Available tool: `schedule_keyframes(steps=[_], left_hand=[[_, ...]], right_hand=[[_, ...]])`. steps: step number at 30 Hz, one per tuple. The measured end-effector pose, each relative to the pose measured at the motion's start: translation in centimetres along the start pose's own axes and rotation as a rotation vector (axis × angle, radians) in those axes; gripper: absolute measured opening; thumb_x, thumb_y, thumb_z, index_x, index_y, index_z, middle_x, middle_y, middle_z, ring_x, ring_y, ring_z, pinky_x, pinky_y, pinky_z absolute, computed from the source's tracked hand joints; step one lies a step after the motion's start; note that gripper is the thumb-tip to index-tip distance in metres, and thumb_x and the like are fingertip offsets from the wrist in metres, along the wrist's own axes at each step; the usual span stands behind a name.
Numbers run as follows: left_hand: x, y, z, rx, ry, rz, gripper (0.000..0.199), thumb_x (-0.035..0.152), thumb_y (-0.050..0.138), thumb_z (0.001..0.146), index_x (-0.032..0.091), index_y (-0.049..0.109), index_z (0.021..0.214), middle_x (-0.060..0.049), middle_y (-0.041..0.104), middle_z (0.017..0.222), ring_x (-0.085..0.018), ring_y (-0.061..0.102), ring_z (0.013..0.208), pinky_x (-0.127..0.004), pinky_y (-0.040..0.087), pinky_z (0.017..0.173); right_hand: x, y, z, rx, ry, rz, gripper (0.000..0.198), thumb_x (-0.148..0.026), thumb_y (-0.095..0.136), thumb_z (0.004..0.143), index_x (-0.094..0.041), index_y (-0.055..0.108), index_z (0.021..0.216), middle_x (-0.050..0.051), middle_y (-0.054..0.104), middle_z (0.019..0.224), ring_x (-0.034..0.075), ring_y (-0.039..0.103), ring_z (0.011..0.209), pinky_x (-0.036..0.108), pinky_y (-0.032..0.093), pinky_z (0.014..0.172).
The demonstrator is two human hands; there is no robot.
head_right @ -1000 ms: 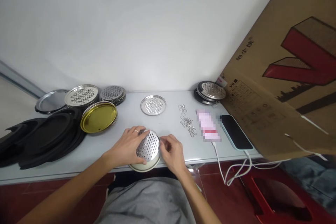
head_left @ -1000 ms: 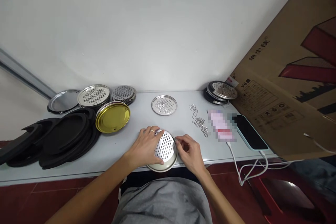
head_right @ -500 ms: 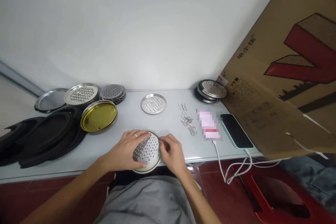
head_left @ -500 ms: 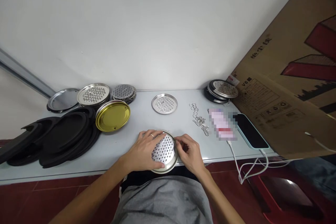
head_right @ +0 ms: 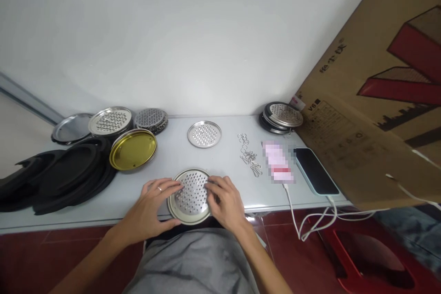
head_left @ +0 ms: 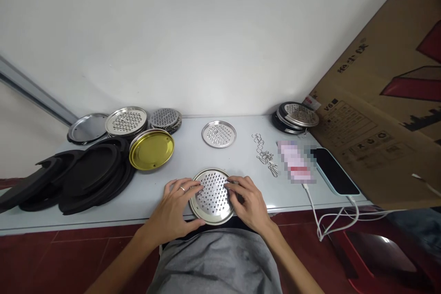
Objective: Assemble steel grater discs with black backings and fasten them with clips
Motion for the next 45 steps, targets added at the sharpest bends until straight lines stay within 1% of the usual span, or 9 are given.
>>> schedule_keyframes(steps=[4, 10, 16, 19, 24, 29, 33, 39, 45], left_hand=[[0.2, -0.1, -0.1, 0.039, -0.007, 0.002, 0.064, 0.045, 0.077, 0.079, 0.026, 0.055, 0.135, -0.009, 0.061, 0.137, -0.033, 0.051, 0.128, -0.055, 0.031, 0.110], [0.4, -0.4, -0.2, 0.081, 0.030, -0.001, 0.056, 0.046, 0.076, 0.081, 0.025, 0.060, 0.130, -0.010, 0.064, 0.131, -0.031, 0.057, 0.120, -0.051, 0.040, 0.102], [0.5, 0.1, -1.7, 0.267, 0.114, 0.026, 0.024, 0.031, 0.071, 0.087, 0.025, 0.069, 0.110, -0.005, 0.075, 0.111, -0.026, 0.065, 0.107, -0.045, 0.045, 0.094], [0.3, 0.7, -2.7, 0.322, 0.147, 0.063, 0.019, 0.025, 0.069, 0.089, 0.025, 0.070, 0.108, -0.003, 0.077, 0.110, -0.025, 0.066, 0.108, -0.045, 0.046, 0.095], [0.1, 1.3, -3.3, 0.321, 0.201, 0.116, 0.023, 0.021, 0.066, 0.090, 0.027, 0.071, 0.112, -0.002, 0.078, 0.112, -0.025, 0.068, 0.108, -0.046, 0.048, 0.095], [-0.2, 1.4, -3.1, 0.321, 0.225, 0.070, 0.025, 0.020, 0.066, 0.089, 0.025, 0.071, 0.113, -0.004, 0.077, 0.112, -0.024, 0.068, 0.106, -0.044, 0.052, 0.093], [-0.4, 1.3, -3.0, 0.302, 0.242, 0.042, 0.030, 0.023, 0.070, 0.085, 0.025, 0.070, 0.115, -0.005, 0.076, 0.111, -0.025, 0.067, 0.105, -0.043, 0.054, 0.092], [-0.5, 1.0, -2.6, 0.215, 0.194, 0.016, 0.035, 0.026, 0.074, 0.080, 0.026, 0.071, 0.115, -0.005, 0.074, 0.112, -0.027, 0.064, 0.110, -0.045, 0.051, 0.097], [-0.6, 0.5, -1.8, 0.126, 0.150, 0.034, 0.029, 0.030, 0.076, 0.078, 0.028, 0.074, 0.106, -0.004, 0.073, 0.112, -0.028, 0.062, 0.113, -0.047, 0.049, 0.098]], right_hand=[[-0.4, 0.0, 0.1, -0.057, -0.025, -0.031, 0.030, -0.012, 0.057, 0.092, -0.022, 0.076, 0.111, 0.008, 0.074, 0.119, 0.026, 0.061, 0.096, 0.045, 0.055, 0.087], [-0.6, -0.1, 0.1, -0.063, -0.023, -0.014, 0.030, -0.013, 0.056, 0.093, -0.023, 0.076, 0.112, 0.007, 0.075, 0.118, 0.027, 0.059, 0.097, 0.045, 0.054, 0.087], [-0.3, -0.2, 0.0, -0.103, -0.006, 0.058, 0.039, -0.007, 0.045, 0.094, -0.022, 0.073, 0.117, 0.006, 0.073, 0.120, 0.026, 0.057, 0.098, 0.044, 0.051, 0.089], [-0.1, -0.3, -0.1, -0.103, -0.015, 0.097, 0.043, -0.004, 0.041, 0.093, -0.020, 0.071, 0.119, 0.007, 0.073, 0.119, 0.026, 0.057, 0.097, 0.044, 0.051, 0.088], [0.0, -0.3, -0.1, -0.104, -0.007, 0.130, 0.044, -0.003, 0.039, 0.091, -0.019, 0.070, 0.119, 0.007, 0.075, 0.114, 0.026, 0.057, 0.096, 0.044, 0.051, 0.086], [-0.2, -0.3, 0.0, -0.095, -0.008, 0.125, 0.044, -0.004, 0.038, 0.090, -0.019, 0.071, 0.116, 0.007, 0.076, 0.109, 0.027, 0.057, 0.093, 0.045, 0.051, 0.084], [-0.2, -0.3, 0.1, -0.097, -0.013, 0.116, 0.043, -0.004, 0.040, 0.090, -0.019, 0.071, 0.115, 0.007, 0.076, 0.109, 0.027, 0.059, 0.094, 0.045, 0.051, 0.085], [-0.3, -0.3, 0.1, -0.092, -0.006, 0.116, 0.041, -0.005, 0.040, 0.090, -0.019, 0.072, 0.112, 0.008, 0.076, 0.107, 0.027, 0.059, 0.094, 0.044, 0.052, 0.084], [-0.1, -0.3, 0.2, -0.099, 0.029, 0.130, 0.037, -0.006, 0.047, 0.088, -0.021, 0.074, 0.109, 0.007, 0.077, 0.107, 0.026, 0.061, 0.095, 0.045, 0.052, 0.086]])
Point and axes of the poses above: each hand's wrist, its own z-axis towards the middle knuckle, its own y-axis out of the palm, x = y × z, the point moved 4 cm from there along z, towards the middle knuckle
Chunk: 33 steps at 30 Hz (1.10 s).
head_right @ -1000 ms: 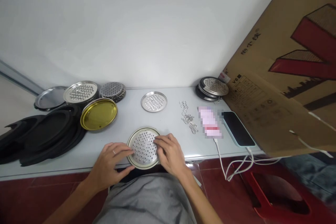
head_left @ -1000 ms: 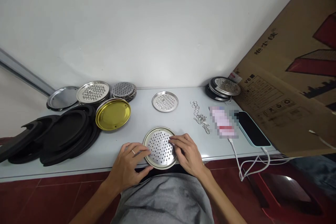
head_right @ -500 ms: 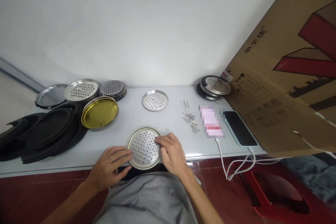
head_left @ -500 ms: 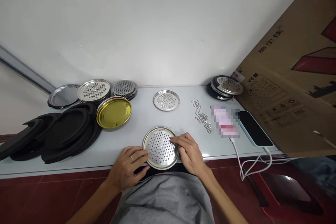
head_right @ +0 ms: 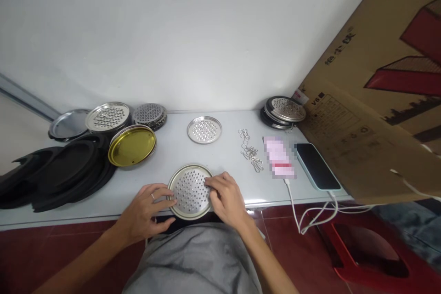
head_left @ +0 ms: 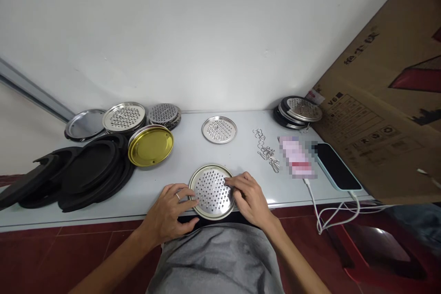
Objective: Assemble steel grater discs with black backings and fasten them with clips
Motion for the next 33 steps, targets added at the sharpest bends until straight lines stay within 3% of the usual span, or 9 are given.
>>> schedule_keyframes(steps=[5, 8, 12, 19, 25, 33], left_hand=[[-0.2, 0.3, 0.1, 0.034, 0.021, -0.007, 0.025, 0.031, 0.076, 0.076, 0.027, 0.074, 0.101, -0.006, 0.072, 0.112, -0.029, 0.062, 0.111, -0.048, 0.051, 0.095], [-0.1, 0.7, -0.2, 0.077, 0.045, 0.022, 0.030, 0.032, 0.075, 0.076, 0.025, 0.073, 0.105, -0.008, 0.072, 0.113, -0.031, 0.062, 0.112, -0.048, 0.051, 0.094], [0.0, 0.8, -0.3, 0.099, 0.050, 0.031, 0.032, 0.032, 0.074, 0.077, 0.024, 0.072, 0.107, -0.008, 0.072, 0.115, -0.030, 0.061, 0.113, -0.049, 0.050, 0.096], [0.1, 0.6, -0.2, 0.108, 0.045, 0.002, 0.032, 0.031, 0.074, 0.075, 0.023, 0.071, 0.106, -0.009, 0.071, 0.114, -0.030, 0.062, 0.110, -0.049, 0.050, 0.095], [0.0, 0.7, -0.3, 0.132, 0.054, -0.014, 0.032, 0.031, 0.074, 0.074, 0.022, 0.071, 0.105, -0.010, 0.071, 0.114, -0.030, 0.063, 0.111, -0.050, 0.050, 0.098], [-0.1, 0.8, -0.3, 0.158, 0.104, -0.027, 0.035, 0.029, 0.076, 0.072, 0.020, 0.071, 0.106, -0.010, 0.071, 0.114, -0.030, 0.063, 0.110, -0.051, 0.050, 0.100]], right_hand=[[1.1, -1.4, 1.1, -0.134, 0.146, 0.120, 0.032, -0.013, 0.066, 0.083, -0.024, 0.075, 0.112, 0.006, 0.075, 0.106, 0.023, 0.064, 0.095, 0.040, 0.053, 0.087], [1.3, -2.3, 2.2, -0.262, 0.175, 0.156, 0.034, -0.015, 0.076, 0.076, -0.025, 0.075, 0.109, 0.003, 0.074, 0.101, 0.019, 0.063, 0.084, 0.033, 0.053, 0.077], [0.9, -2.7, 3.4, -0.357, 0.153, 0.120, 0.039, -0.013, 0.081, 0.069, -0.024, 0.075, 0.105, -0.001, 0.072, 0.093, 0.016, 0.061, 0.076, 0.028, 0.050, 0.069], [0.5, -2.0, 4.3, -0.438, 0.017, 0.014, 0.047, -0.010, 0.089, 0.061, -0.021, 0.072, 0.103, 0.001, 0.070, 0.098, 0.019, 0.063, 0.084, 0.030, 0.050, 0.073], [0.4, -2.0, 4.7, -0.452, -0.035, 0.002, 0.042, -0.010, 0.089, 0.064, -0.023, 0.075, 0.102, -0.001, 0.069, 0.092, 0.017, 0.063, 0.079, 0.028, 0.049, 0.069], [0.5, -2.0, 5.0, -0.524, -0.046, -0.020, 0.038, -0.021, 0.092, 0.068, -0.020, 0.077, 0.103, 0.003, 0.071, 0.098, 0.018, 0.065, 0.083, 0.028, 0.049, 0.073]])
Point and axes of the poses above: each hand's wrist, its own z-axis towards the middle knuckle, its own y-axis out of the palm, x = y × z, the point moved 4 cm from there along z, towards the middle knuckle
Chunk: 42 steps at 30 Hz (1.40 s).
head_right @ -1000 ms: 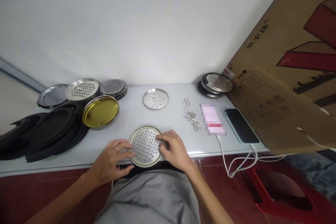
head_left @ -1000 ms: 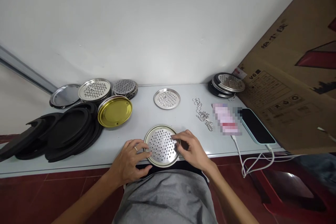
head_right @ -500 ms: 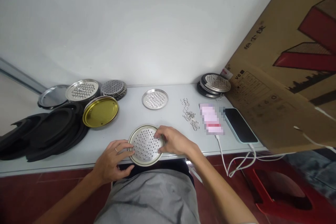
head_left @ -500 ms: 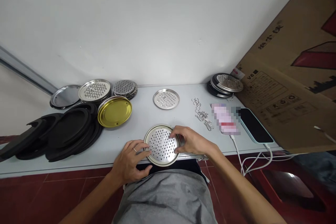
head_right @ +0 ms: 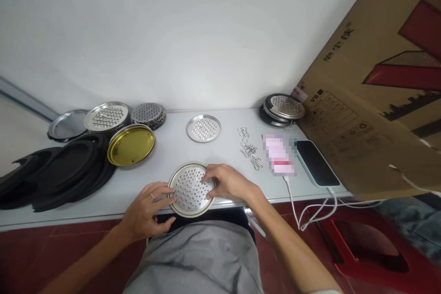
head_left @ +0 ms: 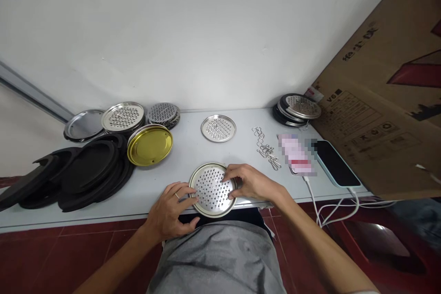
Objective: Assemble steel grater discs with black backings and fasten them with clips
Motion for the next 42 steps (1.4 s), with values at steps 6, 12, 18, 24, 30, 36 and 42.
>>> schedule_keyframes(steps=[6, 12, 18, 24, 30, 36, 42], left_hand=[[0.0, 0.0, 0.1, 0.002, 0.008, 0.001, 0.037, 0.028, 0.077, 0.071, 0.020, 0.070, 0.107, -0.010, 0.071, 0.112, -0.031, 0.063, 0.109, -0.051, 0.051, 0.098], [0.2, -0.1, 0.2, 0.012, 0.006, 0.001, 0.036, 0.027, 0.076, 0.070, 0.020, 0.071, 0.105, -0.010, 0.071, 0.111, -0.031, 0.063, 0.109, -0.051, 0.051, 0.097], [0.1, -0.1, 0.1, 0.018, -0.019, 0.000, 0.036, 0.027, 0.076, 0.071, 0.022, 0.071, 0.105, -0.009, 0.072, 0.111, -0.030, 0.065, 0.108, -0.051, 0.050, 0.098], [0.1, 0.0, 0.0, 0.030, -0.009, -0.001, 0.036, 0.028, 0.076, 0.071, 0.022, 0.070, 0.106, -0.009, 0.073, 0.111, -0.030, 0.065, 0.109, -0.052, 0.048, 0.099], [0.1, -0.1, 0.1, 0.027, -0.018, -0.008, 0.035, 0.028, 0.076, 0.071, 0.022, 0.071, 0.105, -0.009, 0.072, 0.112, -0.030, 0.066, 0.108, -0.052, 0.049, 0.099], [0.1, -0.1, 0.1, 0.032, -0.020, -0.022, 0.034, 0.027, 0.076, 0.070, 0.022, 0.071, 0.104, -0.009, 0.072, 0.111, -0.030, 0.066, 0.108, -0.052, 0.049, 0.099], [0.2, -0.1, 0.1, 0.036, -0.029, -0.029, 0.035, 0.026, 0.077, 0.070, 0.023, 0.071, 0.104, -0.009, 0.072, 0.110, -0.030, 0.065, 0.107, -0.050, 0.050, 0.098]], right_hand=[[-0.4, 0.0, 0.7, -0.065, 0.039, -0.126, 0.041, -0.020, 0.094, 0.066, -0.020, 0.073, 0.102, 0.000, 0.070, 0.094, 0.017, 0.063, 0.078, 0.026, 0.043, 0.066], [-0.8, 0.1, 0.6, -0.109, 0.027, -0.250, 0.042, -0.018, 0.089, 0.071, -0.023, 0.068, 0.107, 0.001, 0.068, 0.102, 0.017, 0.063, 0.079, 0.025, 0.040, 0.065], [-0.1, 0.1, 0.6, -0.113, -0.046, -0.155, 0.039, -0.019, 0.091, 0.069, -0.021, 0.071, 0.102, 0.001, 0.068, 0.096, 0.016, 0.062, 0.079, 0.025, 0.043, 0.067], [-0.1, -0.2, 0.5, -0.117, 0.004, -0.092, 0.044, -0.010, 0.087, 0.069, -0.019, 0.070, 0.109, 0.002, 0.069, 0.096, 0.017, 0.062, 0.082, 0.026, 0.046, 0.071], [-0.3, 0.1, 0.8, -0.150, -0.013, -0.149, 0.044, -0.012, 0.088, 0.065, -0.018, 0.071, 0.105, 0.002, 0.067, 0.095, 0.017, 0.061, 0.080, 0.026, 0.045, 0.069], [-0.4, 0.1, 1.0, -0.189, 0.000, -0.164, 0.042, -0.012, 0.086, 0.066, -0.019, 0.070, 0.104, 0.002, 0.067, 0.098, 0.017, 0.060, 0.081, 0.025, 0.043, 0.070], [-0.6, 0.3, 1.3, -0.210, 0.055, -0.186, 0.041, -0.013, 0.085, 0.063, -0.021, 0.068, 0.100, 0.000, 0.069, 0.095, 0.016, 0.060, 0.078, 0.025, 0.040, 0.066]])
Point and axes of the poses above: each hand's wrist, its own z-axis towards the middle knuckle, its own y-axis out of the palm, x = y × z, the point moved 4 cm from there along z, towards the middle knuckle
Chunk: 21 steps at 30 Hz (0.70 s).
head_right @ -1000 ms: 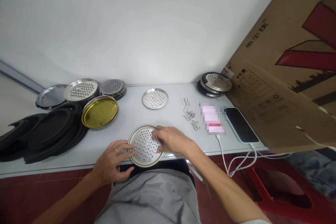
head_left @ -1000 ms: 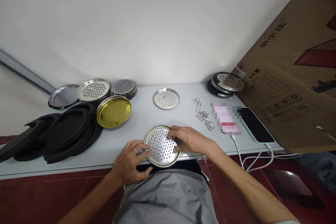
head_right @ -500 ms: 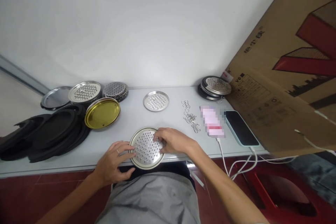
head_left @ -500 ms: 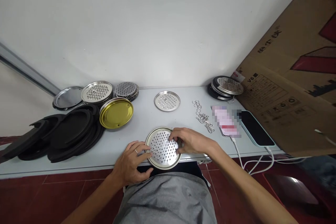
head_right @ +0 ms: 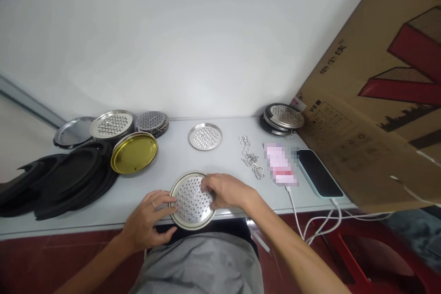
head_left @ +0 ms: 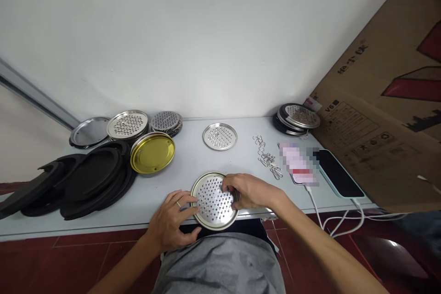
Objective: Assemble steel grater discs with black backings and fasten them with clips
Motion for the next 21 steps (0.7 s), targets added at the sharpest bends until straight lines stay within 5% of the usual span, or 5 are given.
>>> schedule_keyframes(steps=[8, 14, 21], left_hand=[[-0.1, 0.1, 0.3, -0.021, -0.031, 0.020, 0.024, 0.020, 0.072, 0.078, 0.025, 0.071, 0.101, -0.007, 0.073, 0.109, -0.028, 0.067, 0.104, -0.050, 0.050, 0.096], [-1.0, 0.2, 1.4, -0.074, -0.139, 0.026, 0.029, 0.026, 0.079, 0.078, 0.028, 0.071, 0.105, -0.006, 0.071, 0.115, -0.029, 0.065, 0.107, -0.052, 0.050, 0.094], [-1.6, 0.7, 3.0, -0.014, -0.160, 0.136, 0.037, 0.023, 0.071, 0.082, 0.025, 0.066, 0.118, -0.010, 0.067, 0.127, -0.030, 0.063, 0.115, -0.051, 0.049, 0.098]], right_hand=[[0.3, -0.3, -0.2, 0.050, 0.021, 0.046, 0.046, -0.015, 0.088, 0.056, -0.023, 0.070, 0.098, -0.002, 0.068, 0.089, 0.016, 0.060, 0.073, 0.025, 0.041, 0.064], [1.0, -1.3, -3.7, 0.417, 0.005, 0.237, 0.030, -0.026, 0.079, 0.077, -0.023, 0.069, 0.105, 0.003, 0.070, 0.103, 0.021, 0.065, 0.092, 0.031, 0.049, 0.083], [3.8, 2.2, -5.2, 0.780, 0.143, 0.246, 0.021, -0.034, 0.070, 0.088, -0.022, 0.066, 0.105, 0.011, 0.063, 0.119, 0.028, 0.061, 0.114, 0.042, 0.047, 0.100]])
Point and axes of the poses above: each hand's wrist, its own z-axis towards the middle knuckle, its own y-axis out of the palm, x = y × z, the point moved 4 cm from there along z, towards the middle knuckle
